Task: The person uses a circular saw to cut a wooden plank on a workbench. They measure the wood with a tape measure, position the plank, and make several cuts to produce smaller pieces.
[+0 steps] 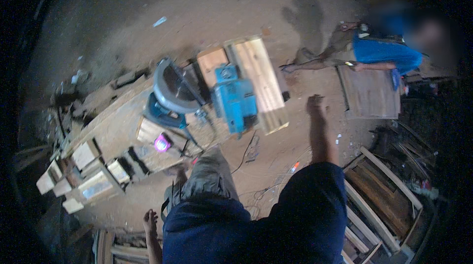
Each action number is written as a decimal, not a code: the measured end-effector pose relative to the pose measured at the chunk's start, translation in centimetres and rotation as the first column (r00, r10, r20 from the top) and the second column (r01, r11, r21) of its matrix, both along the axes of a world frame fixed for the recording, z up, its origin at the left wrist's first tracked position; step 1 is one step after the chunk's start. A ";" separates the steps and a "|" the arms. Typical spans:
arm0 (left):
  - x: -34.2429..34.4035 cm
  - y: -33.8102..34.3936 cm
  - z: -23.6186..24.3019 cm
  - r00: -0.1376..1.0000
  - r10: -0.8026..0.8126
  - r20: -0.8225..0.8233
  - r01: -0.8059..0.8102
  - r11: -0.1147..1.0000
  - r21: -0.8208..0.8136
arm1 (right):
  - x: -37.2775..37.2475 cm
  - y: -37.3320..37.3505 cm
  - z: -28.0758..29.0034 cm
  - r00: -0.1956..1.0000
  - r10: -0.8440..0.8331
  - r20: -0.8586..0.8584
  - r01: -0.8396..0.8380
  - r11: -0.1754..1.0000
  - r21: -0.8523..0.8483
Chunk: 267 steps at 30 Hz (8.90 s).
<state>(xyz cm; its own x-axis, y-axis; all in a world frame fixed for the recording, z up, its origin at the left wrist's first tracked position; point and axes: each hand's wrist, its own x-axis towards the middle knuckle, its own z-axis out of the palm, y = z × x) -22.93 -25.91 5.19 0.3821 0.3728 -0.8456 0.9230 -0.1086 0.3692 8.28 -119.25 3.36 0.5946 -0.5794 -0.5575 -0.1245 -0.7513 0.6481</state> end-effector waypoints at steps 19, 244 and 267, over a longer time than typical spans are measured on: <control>-0.8 1.2 -3.8 0.988 0.144 0.050 -0.143 0.990 -0.011 | 3.0 6.6 5.3 0.946 0.317 0.064 -0.313 0.948 -0.059; 20.8 31.5 -3.8 0.002 -0.977 0.211 0.624 0.166 0.763 | -10.2 78.5 26.0 0.291 -0.930 0.225 -0.235 0.158 0.959; 16.4 36.3 -3.5 0.196 -0.948 0.251 0.391 0.310 0.867 | -25.3 85.8 16.1 0.329 -0.939 0.100 -0.119 0.064 0.991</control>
<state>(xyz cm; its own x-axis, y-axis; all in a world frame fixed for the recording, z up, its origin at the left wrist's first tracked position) -6.49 10.39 1.67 0.9811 -0.1859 0.0544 -0.1937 -0.9351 0.2968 -16.98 -33.48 19.47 0.7865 -0.4071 -0.4644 -0.5590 -0.1499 -0.8155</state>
